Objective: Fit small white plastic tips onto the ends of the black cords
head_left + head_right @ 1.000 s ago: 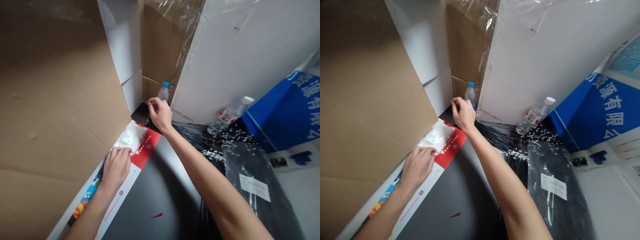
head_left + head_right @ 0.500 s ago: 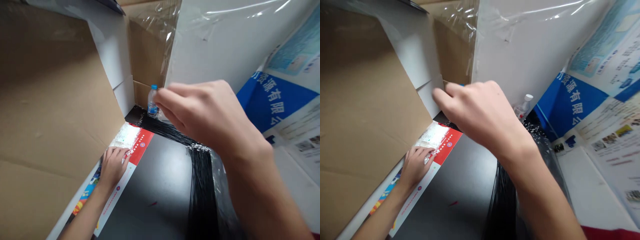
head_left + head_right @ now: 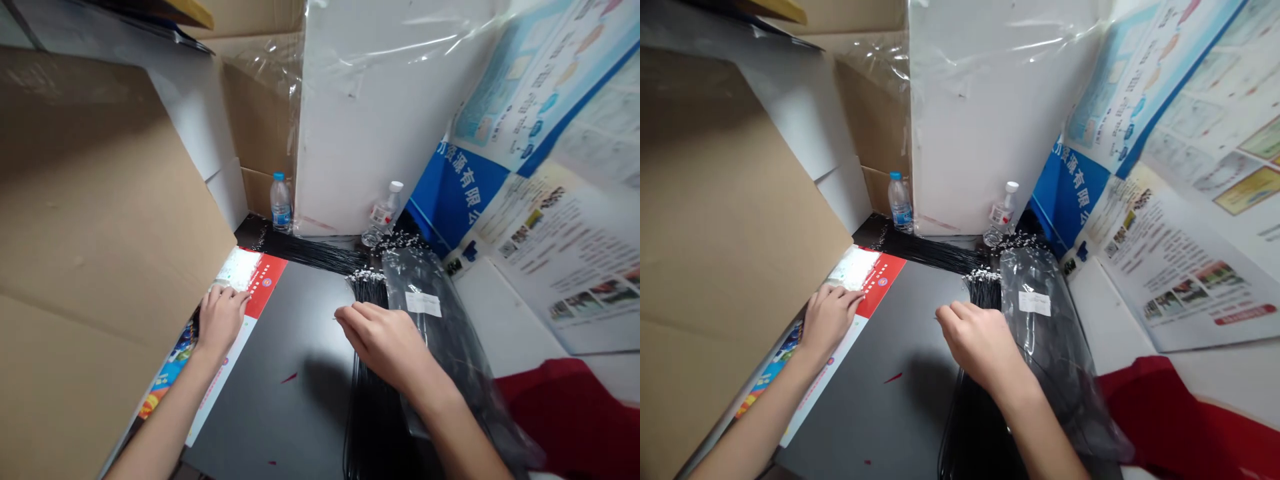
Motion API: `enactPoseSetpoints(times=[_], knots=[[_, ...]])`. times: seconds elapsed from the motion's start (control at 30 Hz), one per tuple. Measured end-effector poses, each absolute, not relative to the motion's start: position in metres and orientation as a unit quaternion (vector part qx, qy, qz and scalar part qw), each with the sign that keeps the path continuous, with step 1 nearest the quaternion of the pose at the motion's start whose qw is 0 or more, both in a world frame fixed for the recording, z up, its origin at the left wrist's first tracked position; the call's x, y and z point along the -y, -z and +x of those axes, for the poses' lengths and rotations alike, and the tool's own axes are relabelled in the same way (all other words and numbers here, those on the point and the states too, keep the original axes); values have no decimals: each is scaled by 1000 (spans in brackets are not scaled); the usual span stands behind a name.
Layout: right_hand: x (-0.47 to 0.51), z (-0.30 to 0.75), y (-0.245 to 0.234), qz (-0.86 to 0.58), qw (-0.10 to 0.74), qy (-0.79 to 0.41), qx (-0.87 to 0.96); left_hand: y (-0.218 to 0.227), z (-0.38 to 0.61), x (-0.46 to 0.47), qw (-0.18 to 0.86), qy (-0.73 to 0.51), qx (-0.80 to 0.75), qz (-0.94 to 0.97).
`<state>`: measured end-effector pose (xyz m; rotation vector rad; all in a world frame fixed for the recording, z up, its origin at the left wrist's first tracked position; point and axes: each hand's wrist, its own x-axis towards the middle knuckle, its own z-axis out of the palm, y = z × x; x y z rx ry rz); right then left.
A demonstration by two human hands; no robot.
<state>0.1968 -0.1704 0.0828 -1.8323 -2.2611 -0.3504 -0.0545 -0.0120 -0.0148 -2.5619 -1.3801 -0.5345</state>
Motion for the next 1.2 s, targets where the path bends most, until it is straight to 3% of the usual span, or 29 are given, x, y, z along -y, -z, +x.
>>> enactPoseSetpoints(times=[0.23, 0.43, 0.73, 1.2], knots=[[188, 195, -39, -634, 309, 39, 708, 22, -61, 11, 92, 209, 448, -865], [194, 193, -27, -644, 393, -16, 656, 31, -68, 9, 101, 230, 403, -880], [198, 189, -26, -668, 448, -83, 588, 28, -64, 8, 138, 255, 375, -880], [195, 182, -23, -654, 514, -200, 517, 29, -62, 7, 99, 230, 395, -884]])
